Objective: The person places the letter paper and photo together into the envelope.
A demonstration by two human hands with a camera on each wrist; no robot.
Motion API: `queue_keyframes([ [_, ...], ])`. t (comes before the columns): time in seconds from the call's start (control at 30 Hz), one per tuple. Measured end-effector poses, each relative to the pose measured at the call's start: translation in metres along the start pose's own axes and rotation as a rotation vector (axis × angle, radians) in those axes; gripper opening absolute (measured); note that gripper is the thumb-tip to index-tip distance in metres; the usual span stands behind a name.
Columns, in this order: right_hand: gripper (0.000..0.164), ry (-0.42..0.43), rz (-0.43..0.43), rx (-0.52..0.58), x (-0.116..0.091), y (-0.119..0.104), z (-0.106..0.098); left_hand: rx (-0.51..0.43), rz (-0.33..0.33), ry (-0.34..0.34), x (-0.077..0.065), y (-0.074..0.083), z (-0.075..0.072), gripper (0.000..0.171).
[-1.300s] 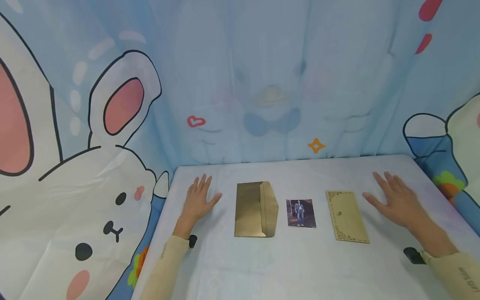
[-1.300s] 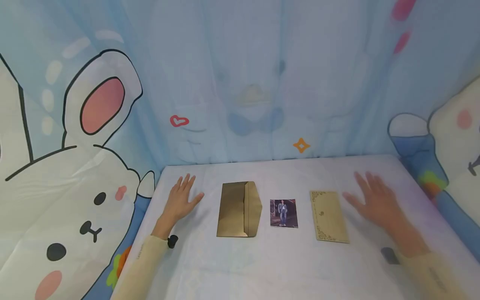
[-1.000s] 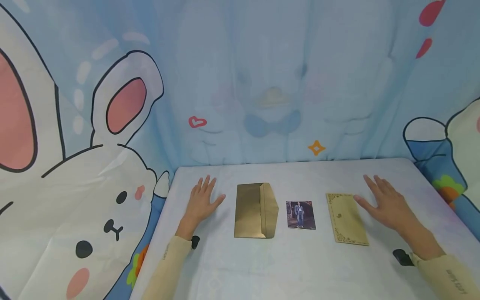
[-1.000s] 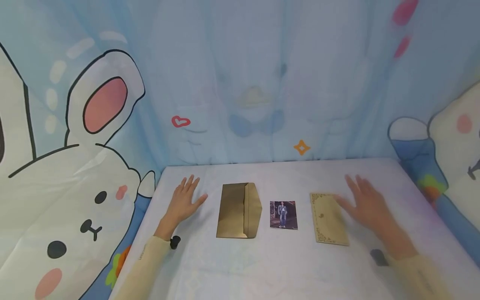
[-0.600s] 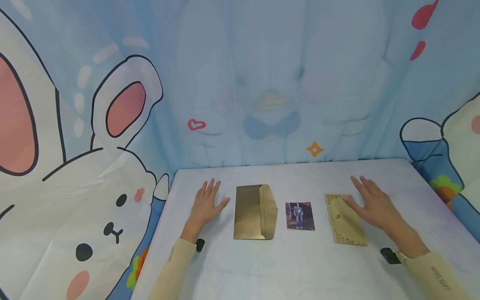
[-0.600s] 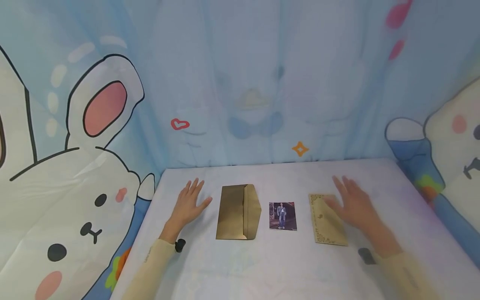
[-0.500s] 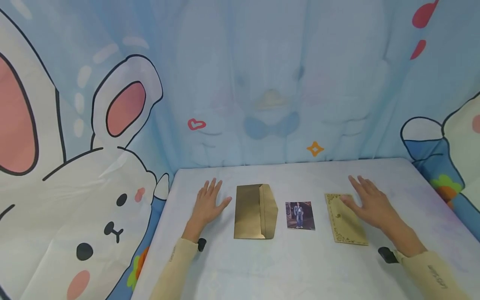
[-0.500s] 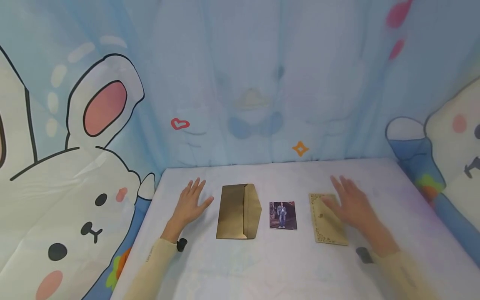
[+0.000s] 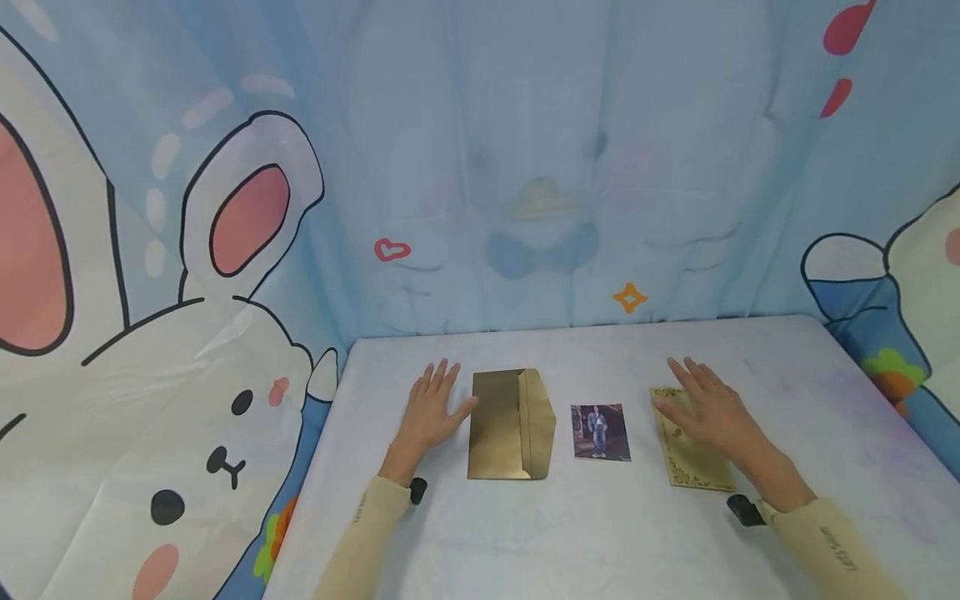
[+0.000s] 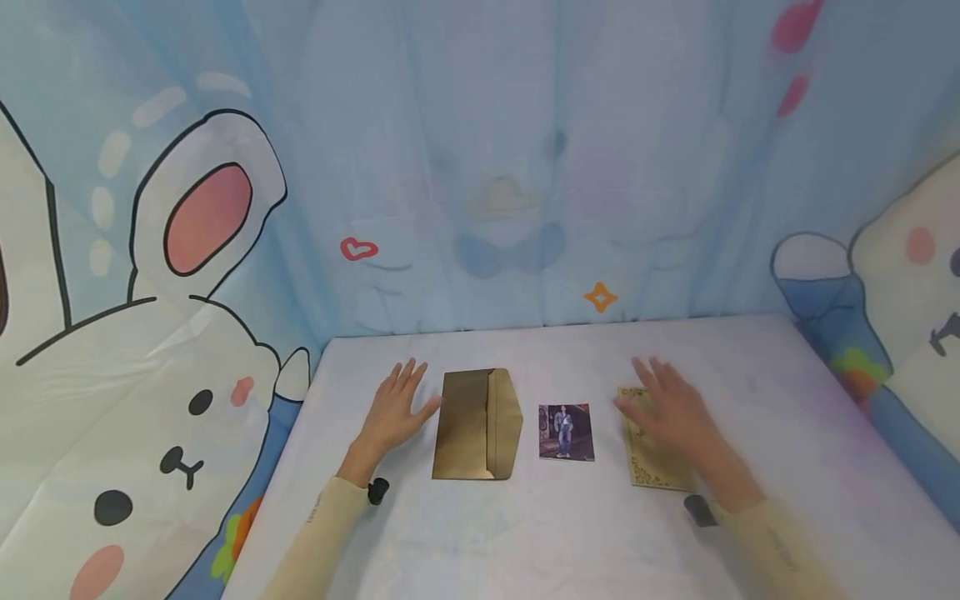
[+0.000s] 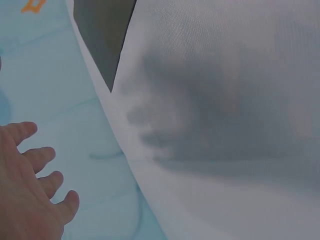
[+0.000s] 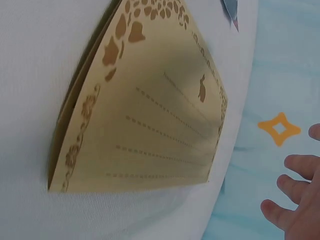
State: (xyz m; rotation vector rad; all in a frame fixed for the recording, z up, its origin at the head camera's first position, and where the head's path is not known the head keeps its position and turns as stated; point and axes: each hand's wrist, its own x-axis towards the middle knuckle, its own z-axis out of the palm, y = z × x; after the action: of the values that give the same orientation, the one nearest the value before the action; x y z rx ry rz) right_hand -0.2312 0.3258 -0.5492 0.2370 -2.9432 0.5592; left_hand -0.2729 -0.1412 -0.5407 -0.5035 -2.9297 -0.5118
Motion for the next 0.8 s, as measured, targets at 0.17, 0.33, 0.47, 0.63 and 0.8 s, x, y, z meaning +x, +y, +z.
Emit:
queue_keyframes([
  [0.17, 0.083, -0.029, -0.004, -0.003, 0.001, -0.009, 0.004, 0.002, 0.013, -0.008, 0.000, 0.005, 0.005, 0.077],
  [0.33, 0.083, -0.036, -0.028, 0.009, 0.003, -0.017, 0.007, 0.002, 0.033, 0.000, 0.001, 0.010, 0.007, 0.078],
  [0.47, 0.084, -0.027, -0.043, 0.010, 0.005, -0.023, 0.011, -0.001, 0.036, -0.007, 0.003, 0.015, 0.009, 0.078],
  [0.63, 0.085, -0.031, -0.034, -0.006, 0.009, -0.028, 0.019, 0.009, 0.043, -0.020, 0.007, 0.019, 0.013, 0.078],
  [0.8, 0.085, -0.040, -0.046, 0.009, 0.010, -0.035, 0.024, 0.001, 0.053, -0.047, 0.009, 0.023, 0.018, 0.078],
])
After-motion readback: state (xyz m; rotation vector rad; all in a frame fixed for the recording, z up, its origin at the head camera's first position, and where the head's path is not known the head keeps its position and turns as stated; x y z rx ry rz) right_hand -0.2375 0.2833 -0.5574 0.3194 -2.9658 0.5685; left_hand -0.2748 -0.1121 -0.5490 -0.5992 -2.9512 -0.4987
